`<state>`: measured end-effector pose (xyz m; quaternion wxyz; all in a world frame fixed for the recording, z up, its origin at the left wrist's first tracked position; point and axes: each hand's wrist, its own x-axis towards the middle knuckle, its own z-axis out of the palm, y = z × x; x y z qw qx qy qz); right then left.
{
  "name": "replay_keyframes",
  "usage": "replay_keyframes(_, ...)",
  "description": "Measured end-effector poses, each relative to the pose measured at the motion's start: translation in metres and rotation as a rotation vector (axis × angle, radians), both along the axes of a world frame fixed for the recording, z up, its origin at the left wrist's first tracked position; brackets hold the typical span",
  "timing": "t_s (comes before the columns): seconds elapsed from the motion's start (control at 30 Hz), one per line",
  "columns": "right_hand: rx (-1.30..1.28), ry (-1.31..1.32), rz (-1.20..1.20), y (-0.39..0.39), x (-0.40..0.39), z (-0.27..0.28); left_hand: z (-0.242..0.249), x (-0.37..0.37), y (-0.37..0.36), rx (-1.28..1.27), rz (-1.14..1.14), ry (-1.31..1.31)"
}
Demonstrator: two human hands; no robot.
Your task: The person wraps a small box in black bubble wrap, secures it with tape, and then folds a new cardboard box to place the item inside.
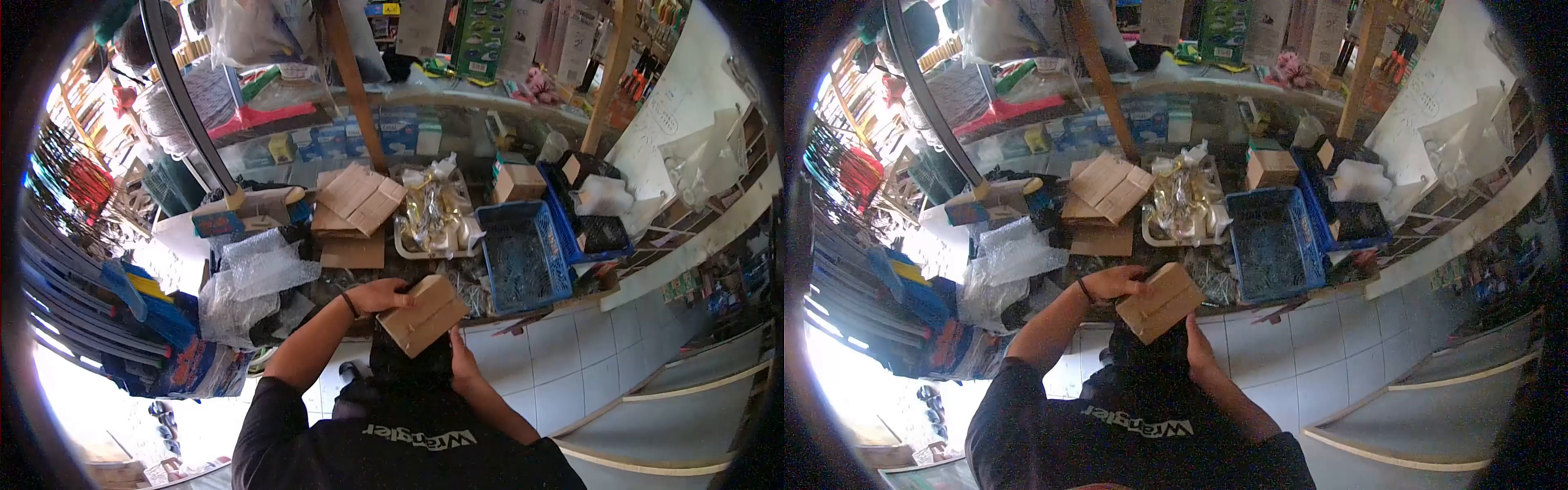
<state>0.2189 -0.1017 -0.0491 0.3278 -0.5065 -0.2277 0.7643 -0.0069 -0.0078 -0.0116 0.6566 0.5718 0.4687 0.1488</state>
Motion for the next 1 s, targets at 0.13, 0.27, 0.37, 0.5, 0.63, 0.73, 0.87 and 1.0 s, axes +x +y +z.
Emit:
replay_keyframes(0.13,-0.066,0.021,0.115,-0.002,0.004,-0.019,0.020,-0.008,-0.003,0.047,-0.082,0.089)
replay_keyframes(0.27,0.133,-0.137,0.313,-0.012,0.015,-0.011,0.019,-0.018,0.005,0.131,-0.227,0.193)
replay_keyframes(0.37,-0.063,-0.082,0.283,-0.010,0.018,0.017,-0.001,-0.027,0.013,0.186,-0.305,0.160)
replay_keyframes(0.5,0.037,-0.188,0.454,-0.007,0.031,0.008,0.002,-0.027,0.019,0.266,-0.312,0.248)
replay_keyframes(0.63,0.057,0.009,0.488,-0.006,0.040,0.001,0.031,-0.020,0.023,0.235,-0.363,0.297)
replay_keyframes(0.73,0.073,0.044,0.480,-0.006,0.043,0.000,0.041,-0.016,0.023,0.329,-0.383,0.389)
replay_keyframes(0.87,0.150,-0.004,0.487,-0.007,0.048,-0.014,0.035,-0.017,0.031,0.406,-0.370,0.406)
replay_keyframes(1.0,0.178,-0.037,0.439,-0.012,0.046,-0.022,0.032,-0.012,0.034,0.451,-0.324,0.449)
